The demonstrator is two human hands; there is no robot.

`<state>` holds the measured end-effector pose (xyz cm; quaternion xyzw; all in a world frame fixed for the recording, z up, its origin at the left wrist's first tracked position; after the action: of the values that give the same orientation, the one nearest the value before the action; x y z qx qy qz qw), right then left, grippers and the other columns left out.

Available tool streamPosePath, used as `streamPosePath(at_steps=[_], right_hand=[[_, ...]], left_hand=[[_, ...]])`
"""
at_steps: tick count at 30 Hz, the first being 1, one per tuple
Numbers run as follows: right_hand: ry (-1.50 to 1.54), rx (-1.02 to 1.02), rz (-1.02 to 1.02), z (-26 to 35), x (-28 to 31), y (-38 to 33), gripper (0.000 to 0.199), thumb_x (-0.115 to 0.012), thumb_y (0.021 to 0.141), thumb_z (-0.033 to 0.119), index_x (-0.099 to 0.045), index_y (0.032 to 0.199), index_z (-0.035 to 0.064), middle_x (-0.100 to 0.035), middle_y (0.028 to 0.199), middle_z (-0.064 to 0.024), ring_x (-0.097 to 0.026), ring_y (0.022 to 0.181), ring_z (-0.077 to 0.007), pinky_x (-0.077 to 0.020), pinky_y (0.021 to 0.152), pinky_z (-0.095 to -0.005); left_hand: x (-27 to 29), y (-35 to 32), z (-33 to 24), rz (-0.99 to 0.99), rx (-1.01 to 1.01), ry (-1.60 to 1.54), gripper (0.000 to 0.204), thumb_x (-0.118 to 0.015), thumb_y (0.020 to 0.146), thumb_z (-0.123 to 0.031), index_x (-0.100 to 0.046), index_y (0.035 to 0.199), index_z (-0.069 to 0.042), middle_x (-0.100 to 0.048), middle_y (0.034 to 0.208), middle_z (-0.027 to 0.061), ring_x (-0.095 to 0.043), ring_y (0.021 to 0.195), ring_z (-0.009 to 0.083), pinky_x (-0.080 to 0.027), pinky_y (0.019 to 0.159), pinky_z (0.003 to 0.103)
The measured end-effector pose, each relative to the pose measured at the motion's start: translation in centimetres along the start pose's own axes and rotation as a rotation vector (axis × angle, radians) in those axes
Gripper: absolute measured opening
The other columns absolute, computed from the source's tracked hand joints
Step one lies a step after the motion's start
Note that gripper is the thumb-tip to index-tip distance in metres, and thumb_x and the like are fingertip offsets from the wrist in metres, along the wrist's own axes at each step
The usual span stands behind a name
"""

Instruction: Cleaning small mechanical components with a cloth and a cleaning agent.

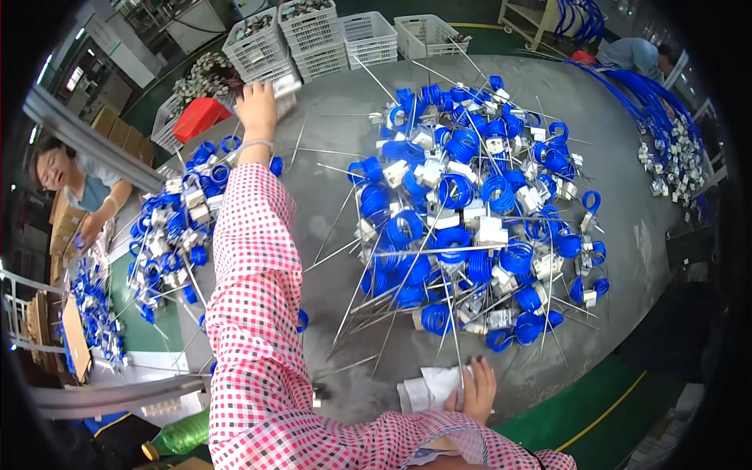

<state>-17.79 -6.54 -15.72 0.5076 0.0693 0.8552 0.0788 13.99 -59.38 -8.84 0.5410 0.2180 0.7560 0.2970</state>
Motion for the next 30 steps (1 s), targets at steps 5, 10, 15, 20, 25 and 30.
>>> streamPosePath(at_steps=[5,10,15,20,25,30], right_hand=[[0.074,-0.015,-0.056,-0.5,0.0,-0.6,0.045,-0.052,0.063,0.011,-0.049,0.105,-0.0022,-0.046,0.112,-0.0199,-0.041,0.109,-0.0385,-0.0301,0.091,-0.0481],[0.171,0.038,-0.009,0.1,0.7,-0.7,0.057,-0.057,0.062,0.008,-0.042,0.117,-0.0006,-0.043,0.117,-0.0178,-0.042,0.105,-0.0361,-0.0328,0.09,-0.0428],[0.419,-0.342,0.057,-2.9,1.9,-0.8,0.065,-0.064,0.065,0.004,-0.034,0.122,-0.0022,-0.049,0.108,-0.0148,-0.051,0.09,-0.0191,-0.0438,0.074,-0.0298],[0.399,-0.256,0.263,-3.1,2.3,-1.7,0.052,-0.069,0.066,0.015,-0.043,0.107,-0.0049,-0.058,0.078,-0.0112,-0.057,0.07,-0.0154,-0.0455,0.061,-0.0278],[0.711,-0.284,0.23,-3.4,0.9,-3.4,0.021,-0.062,0.071,0.008,-0.049,0.085,-0.0007,-0.051,0.074,-0.002,-0.048,0.066,-0.01,-0.039,0.057,-0.0238],[1.832,-0.829,0.299,-0.7,-2.1,-4.8,0.046,-0.051,0.075,0.014,-0.041,0.116,-0.0022,-0.052,0.11,-0.0164,-0.053,0.098,-0.0274,-0.0425,0.086,-0.0372]], left_hand=[[-3.9,-1.7,-1.9,0.979,0.042,-0.284,0.057,-0.058,0.068,-0.031,-0.046,0.117,-0.005,-0.041,0.124,0.0158,-0.042,0.111,0.0301,-0.037,0.089,0.037],[7.7,-1.5,5.1,0.476,-0.145,-0.312,0.049,-0.059,0.073,-0.033,-0.049,0.109,-0.003,-0.053,0.106,0.0187,-0.05,0.097,0.0339,-0.041,0.084,0.037],[36.7,-9.2,2.6,-0.384,-0.305,-0.465,0.021,-0.053,0.076,-0.017,-0.054,0.083,0.003,-0.057,0.082,0.0222,-0.055,0.08,0.0355,-0.045,0.07,0.038],[53.2,-28.9,4.8,-0.51,0.292,-0.529,0.037,-0.058,0.076,-0.007,-0.044,0.109,0.004,-0.053,0.101,0.0152,-0.05,0.093,0.0288,-0.035,0.087,0.034],[48.7,-44.9,9.0,-0.257,0.834,0.122,0.054,-0.062,0.075,-0.017,-0.035,0.116,0.005,-0.036,0.116,0.0197,-0.033,0.109,0.0323,-0.027,0.091,0.043],[45.8,-43.9,5.5,-0.325,0.613,-0.152,0.053,-0.062,0.072,-0.018,-0.036,0.113,0.004,-0.037,0.112,0.0177,-0.034,0.106,0.0317,-0.026,0.089,0.045]])
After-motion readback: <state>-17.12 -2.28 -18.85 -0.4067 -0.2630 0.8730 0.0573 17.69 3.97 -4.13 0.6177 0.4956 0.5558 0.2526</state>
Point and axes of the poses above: each hand's wrist, its own y-axis towards the middle knuckle, its own x-axis out of the back of the hand, z = x × y, the point moved 4 cm from there along y, towards the middle knuckle
